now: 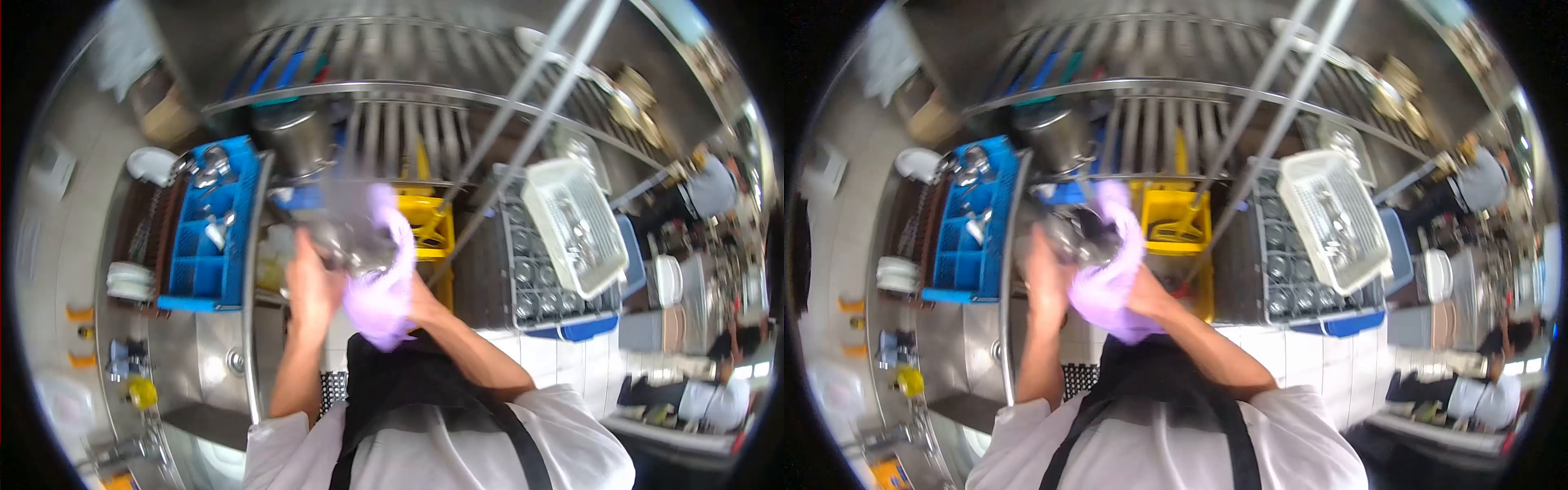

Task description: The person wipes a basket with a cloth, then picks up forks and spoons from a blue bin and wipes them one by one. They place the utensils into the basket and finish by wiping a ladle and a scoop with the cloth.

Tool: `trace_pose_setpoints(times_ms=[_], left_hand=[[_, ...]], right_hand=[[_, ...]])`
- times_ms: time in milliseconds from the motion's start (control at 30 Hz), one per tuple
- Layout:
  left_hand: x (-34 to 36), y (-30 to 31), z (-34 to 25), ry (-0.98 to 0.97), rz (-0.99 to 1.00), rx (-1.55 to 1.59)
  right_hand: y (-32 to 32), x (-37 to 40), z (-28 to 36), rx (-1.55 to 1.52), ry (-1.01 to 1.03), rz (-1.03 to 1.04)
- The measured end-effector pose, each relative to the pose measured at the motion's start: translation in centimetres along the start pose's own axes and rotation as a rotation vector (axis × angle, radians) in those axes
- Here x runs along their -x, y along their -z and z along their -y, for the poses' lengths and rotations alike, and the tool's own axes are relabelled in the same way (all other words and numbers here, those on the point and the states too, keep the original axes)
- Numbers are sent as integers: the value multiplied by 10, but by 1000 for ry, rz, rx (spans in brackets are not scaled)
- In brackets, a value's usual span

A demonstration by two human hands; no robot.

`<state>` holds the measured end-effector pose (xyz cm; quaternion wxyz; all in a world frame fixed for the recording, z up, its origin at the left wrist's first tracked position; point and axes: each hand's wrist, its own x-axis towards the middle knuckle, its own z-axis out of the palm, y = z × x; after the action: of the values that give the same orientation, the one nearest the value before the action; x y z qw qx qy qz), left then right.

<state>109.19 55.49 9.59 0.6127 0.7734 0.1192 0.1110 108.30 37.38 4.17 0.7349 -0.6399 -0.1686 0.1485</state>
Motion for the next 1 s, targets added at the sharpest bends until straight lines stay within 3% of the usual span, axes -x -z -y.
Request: trace_pose_setpoints(times_ms=[67,133,200,233,300,333,400,500,567,633,700,767,833,867,933,1000], left_hand=[[24,-41,46,177,276,462],[45,-73,33,293,440,645],[66,-76,41,50,685,219],[73,-79,19,189,760,238],[99,-87,35,523,779,712],[104,-92,56,537,800,695],[104,-105,98,838,930,764],[120,-137,66,799,851,757],[121,-153,75,674,916,897],[128,-161,60,710,869,864],[133,-171,52,684,929,689],[143,-188,50,593,965,438],[177,-209,32,616,744,558],[182,-215,17,628,717,539],[177,-214,26,627,872,512],[180,-220,28,605,900,481]], right_hand=[[-4,-4,9,54,168,-257],[15,8,20,198,285,-406],[31,40,10,-144,106,-452],[40,49,-1,-227,33,-502],[57,61,-18,-293,24,-495],[62,70,-21,-358,7,-468],[74,83,7,-450,-84,-546],[91,117,3,-562,-233,-702],[111,155,-12,-1158,-127,-451],[113,181,25,-1317,-66,-398],[121,197,11,-1203,-81,-386],[134,201,8,-591,-260,-465],[159,192,8,227,-39,-711],[173,195,8,46,-73,-736],[189,209,2,-287,-74,-722],[172,222,-13,-461,-57,-722]])
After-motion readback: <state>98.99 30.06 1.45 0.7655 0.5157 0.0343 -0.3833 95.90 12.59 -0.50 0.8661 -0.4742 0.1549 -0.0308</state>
